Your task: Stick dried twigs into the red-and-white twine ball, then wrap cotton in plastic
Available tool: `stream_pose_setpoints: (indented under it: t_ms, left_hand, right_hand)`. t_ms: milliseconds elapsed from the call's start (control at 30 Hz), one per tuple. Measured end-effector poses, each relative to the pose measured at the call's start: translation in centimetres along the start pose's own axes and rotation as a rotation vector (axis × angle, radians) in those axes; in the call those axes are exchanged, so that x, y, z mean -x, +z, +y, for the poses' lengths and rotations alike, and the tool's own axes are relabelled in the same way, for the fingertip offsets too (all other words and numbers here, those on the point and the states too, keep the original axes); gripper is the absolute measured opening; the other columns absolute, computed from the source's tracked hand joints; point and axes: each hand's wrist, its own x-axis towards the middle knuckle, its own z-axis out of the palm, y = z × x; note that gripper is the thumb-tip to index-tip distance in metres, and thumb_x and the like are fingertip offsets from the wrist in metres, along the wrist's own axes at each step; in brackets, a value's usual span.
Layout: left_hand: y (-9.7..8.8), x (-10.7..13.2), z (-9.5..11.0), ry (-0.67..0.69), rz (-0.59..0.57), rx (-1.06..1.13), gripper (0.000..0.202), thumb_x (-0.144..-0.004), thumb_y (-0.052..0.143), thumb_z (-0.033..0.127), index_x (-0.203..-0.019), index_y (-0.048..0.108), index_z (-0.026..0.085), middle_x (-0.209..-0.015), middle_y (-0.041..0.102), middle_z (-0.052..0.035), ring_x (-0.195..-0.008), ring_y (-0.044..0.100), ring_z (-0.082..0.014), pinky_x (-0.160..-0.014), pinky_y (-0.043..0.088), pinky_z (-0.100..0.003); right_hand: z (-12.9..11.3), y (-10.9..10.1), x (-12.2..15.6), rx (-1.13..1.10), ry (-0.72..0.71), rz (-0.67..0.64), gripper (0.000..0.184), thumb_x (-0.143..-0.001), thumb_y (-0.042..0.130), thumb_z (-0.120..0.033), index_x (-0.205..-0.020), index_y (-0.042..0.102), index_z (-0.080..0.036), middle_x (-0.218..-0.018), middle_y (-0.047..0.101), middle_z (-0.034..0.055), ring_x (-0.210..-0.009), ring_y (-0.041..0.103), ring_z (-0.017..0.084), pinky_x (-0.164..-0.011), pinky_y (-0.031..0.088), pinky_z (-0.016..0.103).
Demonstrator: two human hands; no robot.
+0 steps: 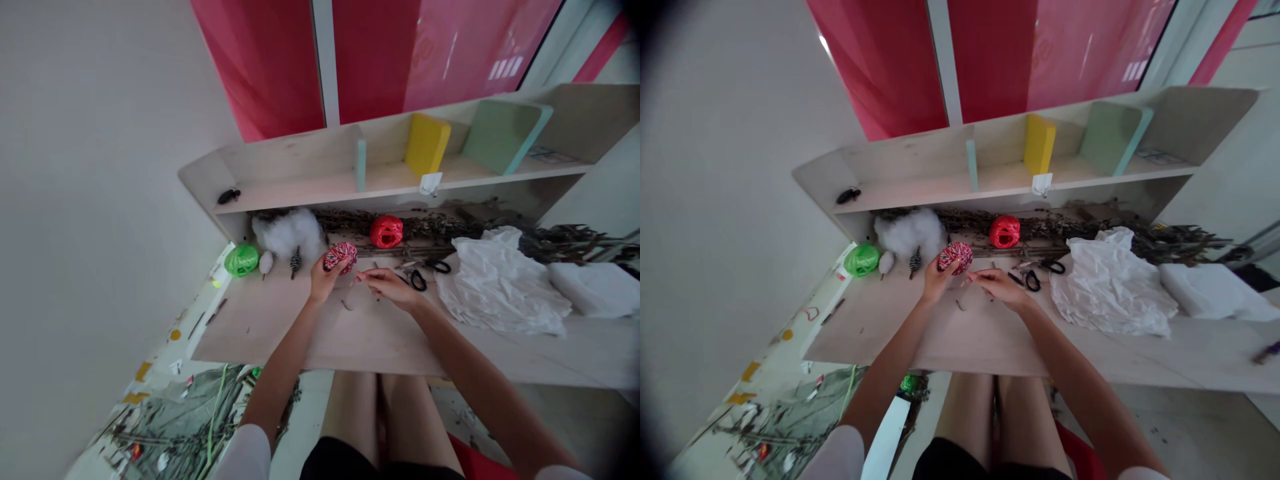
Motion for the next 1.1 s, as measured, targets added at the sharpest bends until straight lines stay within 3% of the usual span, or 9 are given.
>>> stream_pose_setpoints:
  t_ms: [167,300,500,633,733,867,1000,1100]
  left_hand:
    - [0.5,-0.2,-0.3,-0.151,0.020,0.202,0.043,-0.071,0.071,0.050,-0.100,0.068,0.018,-0.104,0.070,-0.0074,-0.100,0.064,-0.0211,-0.088,0.051,-0.033]
    - [0.4,-0.7,0.2,-0.371,0.049,0.461,0.049,-0.077,0.065,0.054,-0.113,0.065,0.022,-0.118,0.066,-0.0090,-0.105,0.064,-0.0215,-0.081,0.055,-0.033]
    - [-0.8,-1.2,0.7,-0.485,0.055,0.739,0.053,-0.086,0.058,0.046,-0.137,0.046,0.037,-0.135,0.057,-0.0014,-0.105,0.065,-0.0158,-0.077,0.057,-0.024]
    - [-1.0,-1.3,0.6,-0.529,0.056,0.791,0.055,-0.086,0.058,0.046,-0.138,0.043,0.038,-0.138,0.054,-0.0015,-0.104,0.065,-0.0151,-0.076,0.057,-0.023]
    - [-0.9,-1.2,0.8,-0.524,0.066,0.792,0.057,-0.084,0.061,0.047,-0.138,0.045,0.037,-0.133,0.059,-0.0023,-0.100,0.066,-0.0153,-0.075,0.057,-0.024]
    - [-1.1,-1.0,1.4,-0.568,-0.040,0.795,0.054,-0.085,0.051,0.058,-0.128,0.057,0.025,-0.109,0.070,-0.0078,-0.085,0.068,-0.0157,-0.067,0.055,-0.023]
    - [-1.6,-1.0,2.1,-0.639,-0.143,0.819,0.065,-0.088,0.036,0.066,-0.109,0.067,0.013,-0.080,0.072,-0.0077,-0.056,0.063,-0.0114,-0.052,0.050,-0.022]
    - [-2.1,-1.2,2.1,-0.705,-0.144,0.912,0.068,-0.088,0.033,0.066,-0.100,0.068,0.009,-0.068,0.069,-0.0059,-0.051,0.061,-0.0112,-0.048,0.048,-0.022]
  right_hand:
    - [0.0,0.5,0.0,0.065,0.054,0.013,0.052,-0.067,0.066,-0.063,-0.083,0.073,-0.015,-0.068,0.060,0.0008,-0.049,0.028,0.006,-0.045,0.024,0.023]
    - [0.3,0.0,-0.1,0.066,0.037,0.032,0.054,-0.067,0.066,-0.064,-0.086,0.073,-0.014,-0.053,0.048,-0.0032,-0.047,0.030,0.007,-0.045,0.026,0.023]
    - [0.8,0.0,-0.3,0.122,0.058,0.016,0.054,-0.070,0.065,-0.063,-0.089,0.074,-0.013,-0.045,0.029,-0.0075,-0.044,0.027,0.007,-0.043,0.022,0.022]
    - [0.9,0.0,-0.4,0.147,0.055,0.030,0.053,-0.069,0.065,-0.063,-0.086,0.075,-0.013,-0.055,0.048,-0.0024,-0.049,0.031,0.007,-0.043,0.026,0.021]
    - [0.7,-0.2,-0.4,0.142,0.066,0.057,0.052,-0.068,0.066,-0.062,-0.084,0.075,-0.013,-0.069,0.061,0.0022,-0.053,0.037,0.008,-0.043,0.028,0.021]
    - [0.5,-0.6,-0.4,0.118,0.070,0.076,0.049,-0.068,0.068,-0.058,-0.084,0.075,-0.013,-0.068,0.060,0.0017,-0.053,0.035,0.007,-0.045,0.025,0.022]
    - [0.3,-1.2,-0.2,-0.066,0.081,-0.091,0.045,-0.069,0.072,-0.053,-0.087,0.071,-0.013,-0.055,0.045,-0.0044,-0.050,0.029,0.006,-0.047,0.022,0.022]
    - [0.4,-1.7,-0.1,-0.238,0.099,-0.186,0.040,-0.067,0.076,-0.051,-0.079,0.066,-0.014,-0.051,0.032,-0.0088,-0.048,0.023,0.005,-0.046,0.020,0.022]
